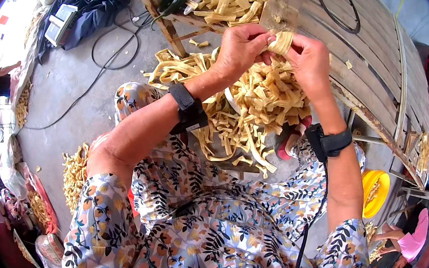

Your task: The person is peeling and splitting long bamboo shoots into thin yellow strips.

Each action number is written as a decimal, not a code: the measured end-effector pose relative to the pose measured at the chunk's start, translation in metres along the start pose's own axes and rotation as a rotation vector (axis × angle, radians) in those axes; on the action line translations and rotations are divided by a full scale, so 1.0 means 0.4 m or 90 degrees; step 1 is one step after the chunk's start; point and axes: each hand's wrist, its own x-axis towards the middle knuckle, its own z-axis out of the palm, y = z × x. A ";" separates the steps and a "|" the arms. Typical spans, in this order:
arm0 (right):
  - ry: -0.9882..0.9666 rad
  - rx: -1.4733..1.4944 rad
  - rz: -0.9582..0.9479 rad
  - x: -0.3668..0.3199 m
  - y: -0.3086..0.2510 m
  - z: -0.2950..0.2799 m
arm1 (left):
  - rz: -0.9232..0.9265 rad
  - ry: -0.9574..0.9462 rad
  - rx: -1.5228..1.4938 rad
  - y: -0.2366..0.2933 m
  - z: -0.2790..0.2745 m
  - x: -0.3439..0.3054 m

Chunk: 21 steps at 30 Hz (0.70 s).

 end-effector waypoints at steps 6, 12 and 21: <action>-0.161 0.140 0.057 0.027 0.048 0.000 | 0.037 -0.073 0.136 0.009 -0.023 -0.001; -0.014 -0.044 -0.112 0.007 0.067 0.034 | 0.108 -0.061 0.294 0.005 0.006 -0.013; 0.155 0.405 -0.023 0.042 0.048 -0.033 | -0.144 -0.076 -0.140 0.021 0.007 0.001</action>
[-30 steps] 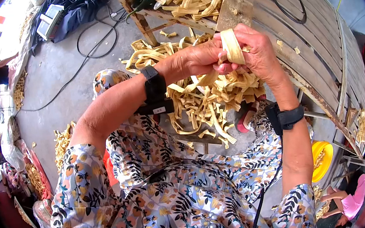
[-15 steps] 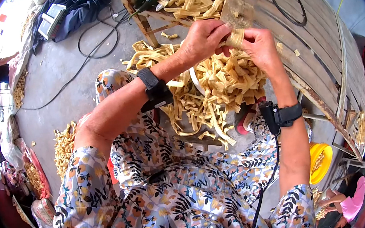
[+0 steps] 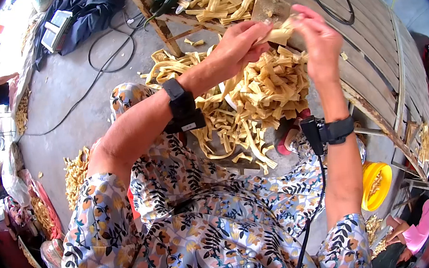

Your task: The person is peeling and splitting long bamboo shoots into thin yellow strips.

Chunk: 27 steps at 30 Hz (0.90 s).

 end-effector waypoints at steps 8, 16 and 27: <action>-0.118 0.039 0.275 0.011 -0.006 -0.057 | -0.013 -0.076 0.121 0.009 -0.046 -0.017; -0.227 0.125 0.243 -0.026 0.018 0.004 | -0.059 -0.148 0.034 0.005 -0.055 0.002; -0.017 0.172 0.314 0.039 0.031 -0.031 | 0.128 -0.117 0.439 0.057 -0.106 0.054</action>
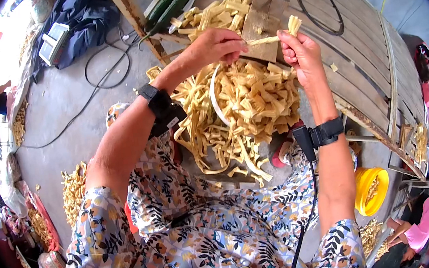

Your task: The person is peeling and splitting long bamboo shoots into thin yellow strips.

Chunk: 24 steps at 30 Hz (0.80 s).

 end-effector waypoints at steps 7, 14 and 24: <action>0.016 0.134 0.004 0.041 -0.019 -0.010 | -0.014 0.063 -0.108 -0.003 -0.040 0.080; 0.092 0.137 -0.016 0.119 0.026 -0.017 | -0.015 0.172 0.139 -0.035 -0.046 0.147; 0.113 0.168 -0.039 0.180 0.036 -0.019 | 0.015 0.253 0.127 -0.068 -0.040 0.202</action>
